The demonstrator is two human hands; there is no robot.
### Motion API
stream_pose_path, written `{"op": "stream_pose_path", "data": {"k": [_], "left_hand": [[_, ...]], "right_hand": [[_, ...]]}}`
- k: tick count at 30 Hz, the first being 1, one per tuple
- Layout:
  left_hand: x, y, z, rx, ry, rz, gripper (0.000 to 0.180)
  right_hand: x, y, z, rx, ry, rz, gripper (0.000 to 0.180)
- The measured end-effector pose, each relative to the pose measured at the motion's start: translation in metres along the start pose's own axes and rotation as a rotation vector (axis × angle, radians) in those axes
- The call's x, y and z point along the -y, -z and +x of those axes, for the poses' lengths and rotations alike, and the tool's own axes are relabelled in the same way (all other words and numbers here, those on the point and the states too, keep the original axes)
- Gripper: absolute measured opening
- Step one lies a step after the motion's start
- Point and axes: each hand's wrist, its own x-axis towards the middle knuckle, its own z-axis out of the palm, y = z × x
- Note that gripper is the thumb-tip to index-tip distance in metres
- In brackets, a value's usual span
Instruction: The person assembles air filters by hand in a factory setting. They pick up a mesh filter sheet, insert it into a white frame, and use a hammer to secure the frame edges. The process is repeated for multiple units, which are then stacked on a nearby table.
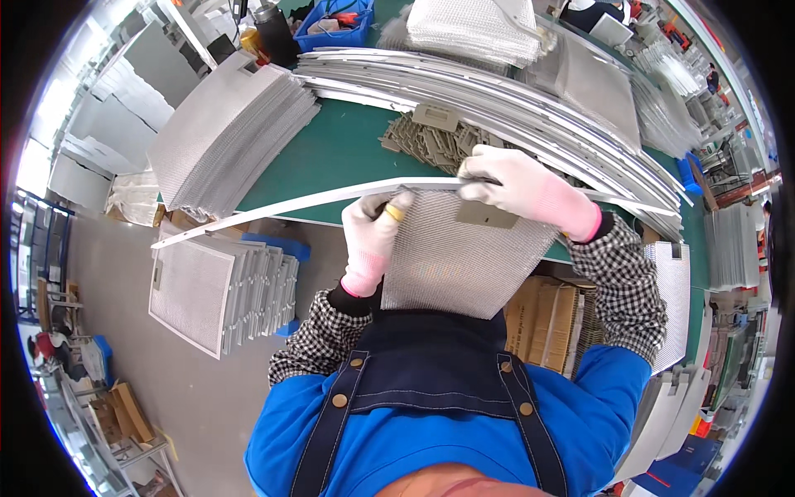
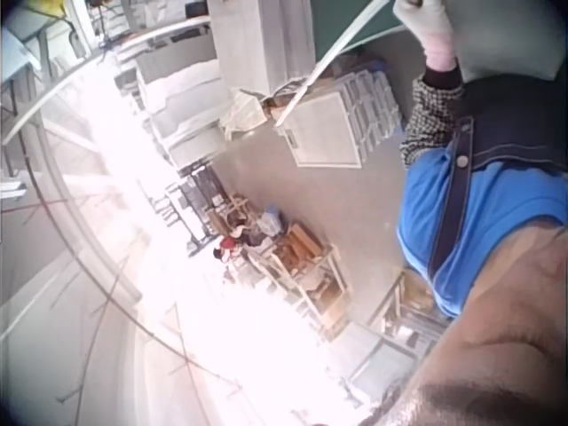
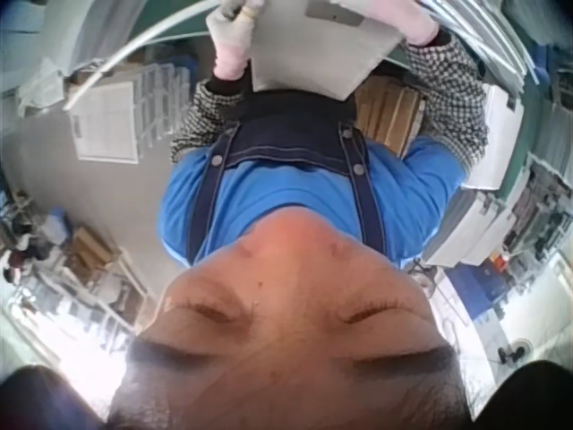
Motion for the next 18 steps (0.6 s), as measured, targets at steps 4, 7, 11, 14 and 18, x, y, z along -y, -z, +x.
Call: {"op": "stream_pose_path", "data": {"k": [4, 7, 11, 14, 18], "left_hand": [[-0.003, -0.012, -0.001, 0.079, -0.089, -0.130, 0.021], [-0.010, -0.016, -0.001, 0.141, -0.051, -0.051, 0.033], [-0.011, -0.016, -0.002, 0.206, 0.047, -0.254, 0.044], [0.006, -0.003, 0.005, 0.319, 0.025, -0.336, 0.039], [0.016, 0.018, 0.007, 0.207, -0.035, -0.050, 0.039]], "right_hand": [[0.013, 0.010, -0.013, 0.101, -0.149, 0.195, 0.029], [0.025, 0.018, -0.011, 0.181, -0.137, 0.175, 0.027], [0.028, 0.014, -0.004, 0.265, -0.065, 0.056, 0.024], [0.028, 0.000, -0.020, 0.022, 0.127, -0.468, 0.029], [0.147, 0.011, -0.031, -0.138, -0.677, -0.236, 0.033]]}}
